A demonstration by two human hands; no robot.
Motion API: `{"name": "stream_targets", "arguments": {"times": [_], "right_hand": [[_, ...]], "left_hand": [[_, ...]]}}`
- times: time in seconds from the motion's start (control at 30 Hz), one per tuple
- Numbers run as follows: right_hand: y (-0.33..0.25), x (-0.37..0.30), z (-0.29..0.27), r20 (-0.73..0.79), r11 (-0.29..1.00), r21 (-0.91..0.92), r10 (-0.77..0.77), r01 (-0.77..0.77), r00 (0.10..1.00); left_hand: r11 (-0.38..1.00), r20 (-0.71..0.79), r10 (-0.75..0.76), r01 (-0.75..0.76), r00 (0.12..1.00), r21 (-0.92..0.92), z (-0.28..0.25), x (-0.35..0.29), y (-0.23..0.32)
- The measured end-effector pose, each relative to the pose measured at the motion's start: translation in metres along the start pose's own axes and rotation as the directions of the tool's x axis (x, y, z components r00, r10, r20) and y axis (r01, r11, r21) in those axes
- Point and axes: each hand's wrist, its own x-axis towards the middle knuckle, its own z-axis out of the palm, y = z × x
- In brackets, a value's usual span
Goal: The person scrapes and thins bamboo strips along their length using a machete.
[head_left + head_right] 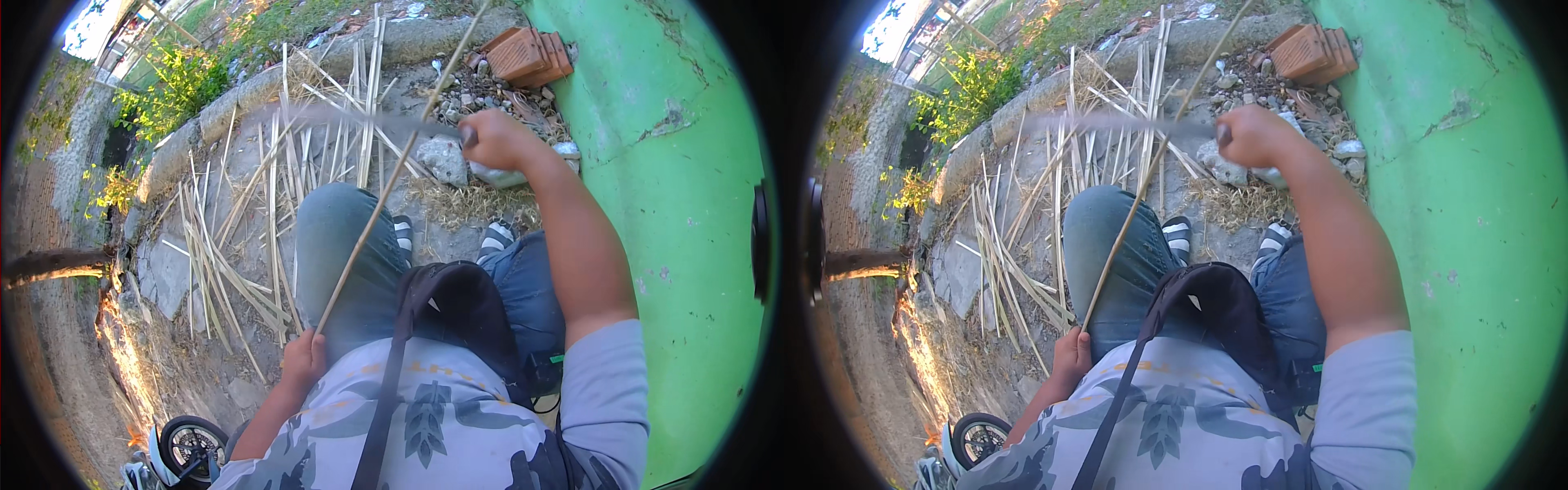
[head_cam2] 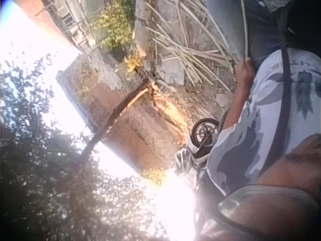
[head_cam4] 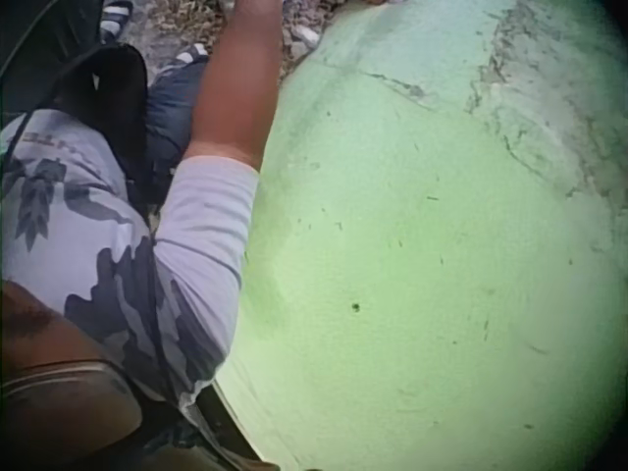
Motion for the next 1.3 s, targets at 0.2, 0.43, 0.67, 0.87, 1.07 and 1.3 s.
{"name": "stream_targets", "arguments": {"times": [0.2, 0.43, 0.67, 0.87, 1.07, 1.3], "right_hand": [[0.002, -0.007, -0.018, -0.072, 0.996, 0.065, 0.059, -0.054, 0.996], [-0.005, -0.019, -0.028, -0.061, 0.995, 0.034, -0.096, 0.098, 0.994], [-0.01, -0.025, -0.045, -0.079, 0.992, -0.081, -0.099, 0.093, 0.992], [-0.006, -0.029, -0.054, -0.173, 0.955, -0.294, -0.103, 0.049, 0.98], [-0.003, -0.024, -0.034, -0.137, 0.988, -0.134, -0.09, 0.072, 0.986], [0.033, -0.016, -0.031, -0.209, 0.99, -0.071, 0.104, -0.121, 0.972]], "left_hand": [[1.0, 0.007, -0.007, 0.007, 1.0, -0.003, 0.003, 0.001, -0.008], [0.998, 0.032, -0.028, 0.03, 0.999, -0.05, 0.001, 0.003, -0.005], [0.997, 0.018, -0.024, 0.025, 1.0, -0.073, 0.002, 0.003, -0.003], [0.998, 0.024, -0.038, 0.04, 0.999, -0.048, 0.002, 0.006, -0.002], [0.998, 0.018, -0.037, 0.038, 0.999, -0.05, 0.004, 0.004, -0.008], [0.999, -0.004, -0.017, 0.016, 1.0, -0.034, 0.004, 0.005, -0.002]]}}
